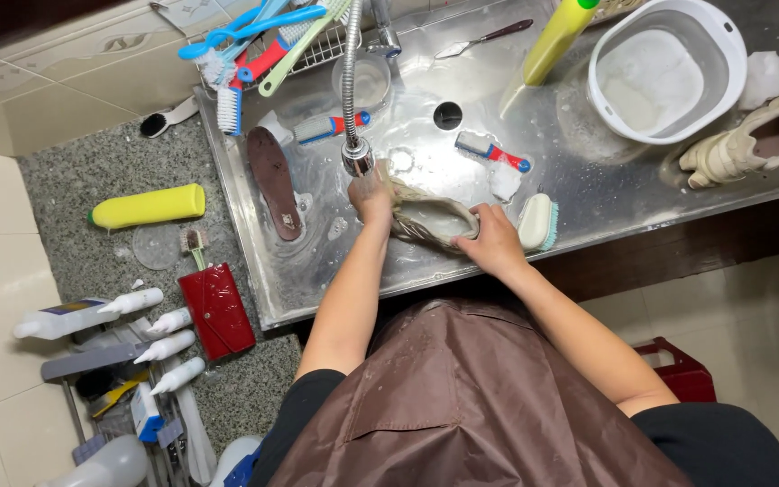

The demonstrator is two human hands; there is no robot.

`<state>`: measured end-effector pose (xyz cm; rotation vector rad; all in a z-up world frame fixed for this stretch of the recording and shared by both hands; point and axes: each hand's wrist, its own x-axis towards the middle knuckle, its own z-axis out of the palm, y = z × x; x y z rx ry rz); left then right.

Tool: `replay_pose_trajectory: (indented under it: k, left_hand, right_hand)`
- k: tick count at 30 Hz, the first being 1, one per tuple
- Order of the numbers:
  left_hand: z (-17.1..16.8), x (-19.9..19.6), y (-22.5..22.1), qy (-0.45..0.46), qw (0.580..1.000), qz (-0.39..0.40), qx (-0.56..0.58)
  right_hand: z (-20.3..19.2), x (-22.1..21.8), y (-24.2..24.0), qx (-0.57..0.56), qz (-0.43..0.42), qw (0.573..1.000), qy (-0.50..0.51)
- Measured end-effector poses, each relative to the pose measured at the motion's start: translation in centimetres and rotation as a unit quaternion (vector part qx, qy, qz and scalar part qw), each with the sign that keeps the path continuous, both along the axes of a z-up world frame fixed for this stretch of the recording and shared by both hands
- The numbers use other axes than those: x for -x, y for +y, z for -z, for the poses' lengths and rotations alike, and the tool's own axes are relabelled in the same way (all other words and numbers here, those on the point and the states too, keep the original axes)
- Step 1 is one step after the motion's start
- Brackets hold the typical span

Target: Cleaning a pair of beige athletic shoes using soap and a brush at a repair bench.

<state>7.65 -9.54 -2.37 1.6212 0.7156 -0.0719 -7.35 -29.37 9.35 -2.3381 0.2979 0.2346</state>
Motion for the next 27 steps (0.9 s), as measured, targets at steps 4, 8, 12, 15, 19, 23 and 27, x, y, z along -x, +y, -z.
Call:
replay_pose_trajectory:
  k: [4, 8, 12, 15, 19, 23, 27]
  left_hand:
    - [3.1, -0.4, 0.0, 0.042, 0.998, -0.003, -0.037]
    - [7.1, 0.5, 2.6, -0.119, 0.991, 0.005, 0.067]
    - [1.0, 2.3, 6.8, -0.126, 0.976, 0.179, 0.017]
    - [-5.5, 1.8, 8.4, 0.046, 0.972, 0.219, 0.071]
    - [-5.4, 0.9, 10.4, 0.090, 0.970, 0.204, 0.101]
    - [-5.1, 1.5, 11.3, 0.174, 0.921, 0.257, 0.236]
    - [-0.9, 2.7, 10.4, 0.131, 0.940, 0.199, 0.246]
  right_hand:
    - [0.0, -0.4, -0.5, -0.001, -0.005, 1.000, -0.002]
    - [0.9, -1.5, -1.6, -0.024, 0.006, 0.999, -0.041]
    - [1.3, -3.4, -2.7, -0.023, 0.001, 0.996, -0.083]
    - [1.4, -5.2, -2.4, -0.011, -0.029, 0.993, -0.112]
    - [2.5, -7.7, -1.4, -0.008, -0.042, 0.985, -0.165]
    - [3.5, -9.0, 0.7, 0.004, -0.012, 0.971, -0.239]
    - [1.4, -8.2, 5.4, 0.050, 0.008, 0.929, -0.367]
